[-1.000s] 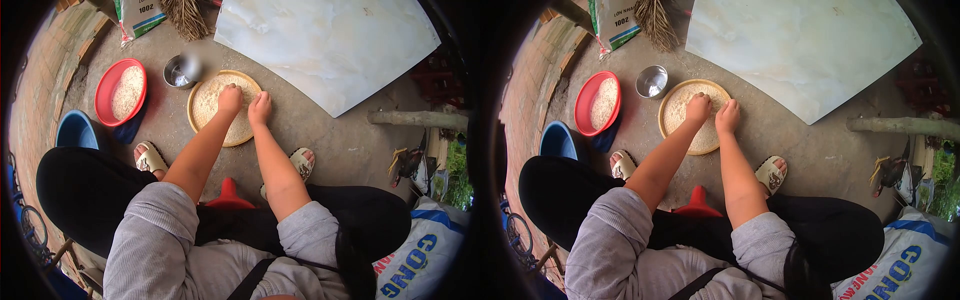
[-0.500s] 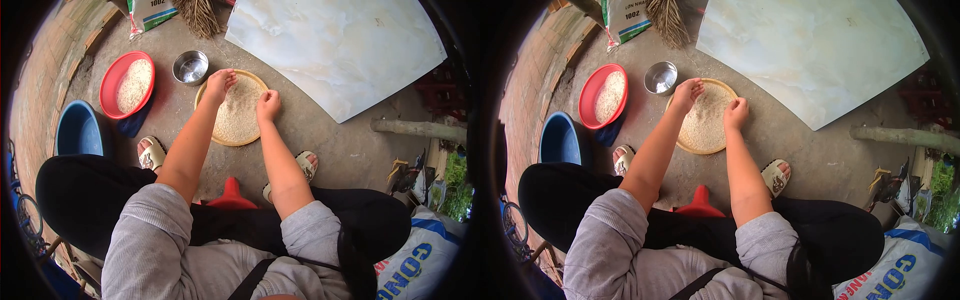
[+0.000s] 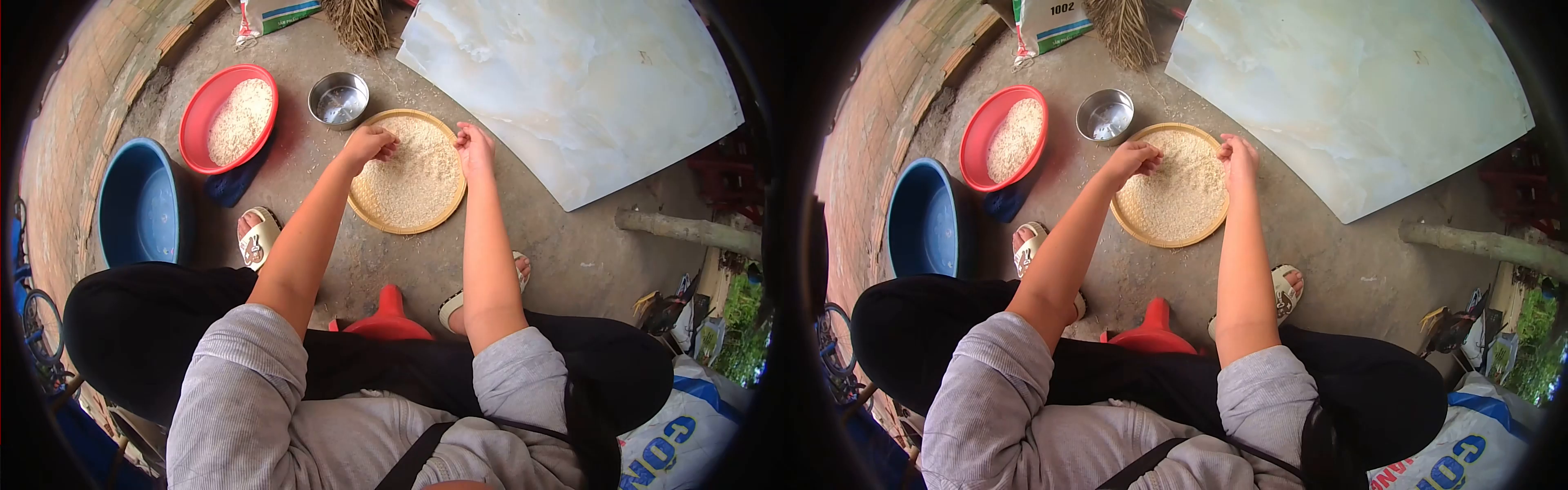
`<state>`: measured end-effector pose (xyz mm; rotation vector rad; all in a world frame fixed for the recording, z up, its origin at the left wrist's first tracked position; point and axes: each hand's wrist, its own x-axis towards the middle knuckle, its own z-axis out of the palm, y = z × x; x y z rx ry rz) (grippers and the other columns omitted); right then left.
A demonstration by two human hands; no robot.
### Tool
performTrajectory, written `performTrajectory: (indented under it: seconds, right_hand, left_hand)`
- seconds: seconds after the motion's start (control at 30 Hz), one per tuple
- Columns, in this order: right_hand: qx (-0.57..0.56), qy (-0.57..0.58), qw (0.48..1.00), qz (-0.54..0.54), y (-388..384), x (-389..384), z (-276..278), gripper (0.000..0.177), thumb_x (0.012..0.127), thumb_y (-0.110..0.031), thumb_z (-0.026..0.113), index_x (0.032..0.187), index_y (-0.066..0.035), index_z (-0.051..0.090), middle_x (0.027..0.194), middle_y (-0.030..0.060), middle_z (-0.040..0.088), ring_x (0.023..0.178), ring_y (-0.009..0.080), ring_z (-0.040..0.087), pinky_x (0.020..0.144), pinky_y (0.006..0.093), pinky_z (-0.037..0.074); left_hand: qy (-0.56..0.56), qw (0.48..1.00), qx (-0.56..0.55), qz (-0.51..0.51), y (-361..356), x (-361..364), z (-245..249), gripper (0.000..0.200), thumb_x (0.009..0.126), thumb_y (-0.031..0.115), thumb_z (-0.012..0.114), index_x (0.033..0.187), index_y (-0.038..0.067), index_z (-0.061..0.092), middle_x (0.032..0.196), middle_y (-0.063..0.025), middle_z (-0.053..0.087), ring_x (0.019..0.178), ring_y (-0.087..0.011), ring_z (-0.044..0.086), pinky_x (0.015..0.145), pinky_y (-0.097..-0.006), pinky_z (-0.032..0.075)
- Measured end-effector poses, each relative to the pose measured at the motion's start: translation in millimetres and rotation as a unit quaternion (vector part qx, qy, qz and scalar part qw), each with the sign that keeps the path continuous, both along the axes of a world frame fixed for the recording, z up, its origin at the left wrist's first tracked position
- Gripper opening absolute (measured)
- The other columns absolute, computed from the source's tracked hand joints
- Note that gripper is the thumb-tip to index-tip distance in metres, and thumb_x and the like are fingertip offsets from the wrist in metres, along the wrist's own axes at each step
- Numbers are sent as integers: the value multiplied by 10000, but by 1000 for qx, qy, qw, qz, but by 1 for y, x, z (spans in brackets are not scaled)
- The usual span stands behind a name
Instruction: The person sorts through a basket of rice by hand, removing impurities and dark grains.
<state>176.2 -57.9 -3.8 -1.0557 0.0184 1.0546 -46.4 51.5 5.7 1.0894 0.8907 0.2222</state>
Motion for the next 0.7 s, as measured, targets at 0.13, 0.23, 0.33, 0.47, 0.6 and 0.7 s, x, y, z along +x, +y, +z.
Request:
performTrajectory:
  seconds: [0.13,0.23,0.33,0.47,0.6,0.7]
  right_hand:
    - [-251,-436,862,56,-12,-27,-10,140,782,-109,626,858,3,662,748,100,658,630,198,609,624,324,497]
    - [-264,-542,796,60,-18,-40,-18,205,758,-142,666,897,8,672,785,150,662,671,247,635,644,349,500]
    - [-274,-630,724,67,-26,-50,-21,224,754,-150,682,908,12,674,821,143,645,702,279,631,663,358,501]
    - [-264,-630,727,80,-29,-60,-16,199,774,-137,666,909,8,673,861,150,622,740,304,623,696,376,502]
    - [-271,-654,698,109,-26,-60,-16,126,807,-108,620,846,8,647,878,171,605,777,341,606,719,402,496]
    - [-259,-690,669,98,-21,-56,-18,126,830,-108,596,786,9,614,873,181,593,792,365,593,722,418,489]
  left_hand:
    - [96,991,74,-62,-9,3,-15,177,850,171,594,820,5,648,696,-46,615,604,-133,578,572,-257,488]
    - [89,989,87,-74,-18,4,-12,142,835,144,619,820,5,644,697,-48,618,619,-128,586,579,-263,496]
    - [75,991,91,-69,-23,6,-13,111,813,108,652,816,-2,640,713,-52,625,628,-130,595,585,-268,505]
    - [55,995,72,-51,-29,7,-12,111,806,98,668,812,-8,635,714,-56,625,618,-134,593,589,-272,510]
    - [51,994,75,-64,-31,11,-12,118,808,102,672,811,-10,634,704,-61,620,615,-135,591,591,-271,509]
    - [54,993,80,-63,-32,14,-10,121,808,100,673,813,-14,635,697,-63,616,612,-134,589,586,-267,505]
